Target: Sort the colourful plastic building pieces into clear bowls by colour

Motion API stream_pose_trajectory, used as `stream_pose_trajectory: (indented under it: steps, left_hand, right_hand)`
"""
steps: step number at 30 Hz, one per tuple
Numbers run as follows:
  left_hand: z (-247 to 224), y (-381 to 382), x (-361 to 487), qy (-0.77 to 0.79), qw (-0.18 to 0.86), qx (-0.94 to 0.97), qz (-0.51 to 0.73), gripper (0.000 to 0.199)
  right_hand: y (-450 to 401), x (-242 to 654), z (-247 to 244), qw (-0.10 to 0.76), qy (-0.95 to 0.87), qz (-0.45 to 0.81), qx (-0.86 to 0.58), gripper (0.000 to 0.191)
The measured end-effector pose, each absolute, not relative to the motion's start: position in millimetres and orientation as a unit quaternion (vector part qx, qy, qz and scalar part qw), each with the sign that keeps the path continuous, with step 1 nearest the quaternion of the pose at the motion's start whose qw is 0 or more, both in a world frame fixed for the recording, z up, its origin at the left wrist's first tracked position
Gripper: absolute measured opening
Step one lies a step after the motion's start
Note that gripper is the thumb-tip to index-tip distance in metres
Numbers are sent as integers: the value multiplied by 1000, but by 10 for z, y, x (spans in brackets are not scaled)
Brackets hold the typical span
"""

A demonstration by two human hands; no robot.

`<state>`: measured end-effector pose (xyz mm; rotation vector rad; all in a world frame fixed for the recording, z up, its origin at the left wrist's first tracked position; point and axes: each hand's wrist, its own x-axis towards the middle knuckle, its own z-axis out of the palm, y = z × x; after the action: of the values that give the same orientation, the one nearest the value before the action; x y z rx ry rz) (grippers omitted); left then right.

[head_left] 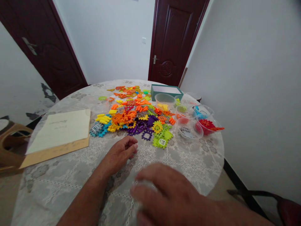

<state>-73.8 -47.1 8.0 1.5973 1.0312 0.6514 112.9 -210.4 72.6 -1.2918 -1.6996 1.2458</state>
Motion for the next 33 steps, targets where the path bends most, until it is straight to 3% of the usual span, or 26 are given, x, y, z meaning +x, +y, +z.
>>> stream_pose_trajectory:
  steps: [4, 8, 14, 19, 24, 29, 33]
  left_hand:
    - [109, -469, -734, 430, 526, 684, 268, 32]
    - [86, -454, -730, 439, 507, 696, 257, 29]
    - [7, -433, -746, 442, 495, 703, 254, 31]
    - [-46, -434, -772, 435, 478, 717, 259, 31]
    - [-52, -465, -759, 433, 451, 734, 265, 27]
    - [-17, -488, -739, 438, 413, 755, 259, 22]
    - [-26, -496, -734, 429, 408, 766, 251, 28]
  right_hand:
    - [-1534, 1392, 489, 261, -757, 85, -593, 55]
    - [-1171, 1645, 14, 198, -730, -32, -653, 64]
    - [-1031, 1755, -304, 161, -691, -23, -704, 70]
    - [-1028, 1690, -225, 152, -726, -5, -670, 54]
    - [-1014, 1659, -250, 236, -784, 43, -573, 35]
    - [-988, 1645, -328, 334, -813, 103, -465, 28]
    - [-981, 1622, -298, 381, -765, 170, -491, 19]
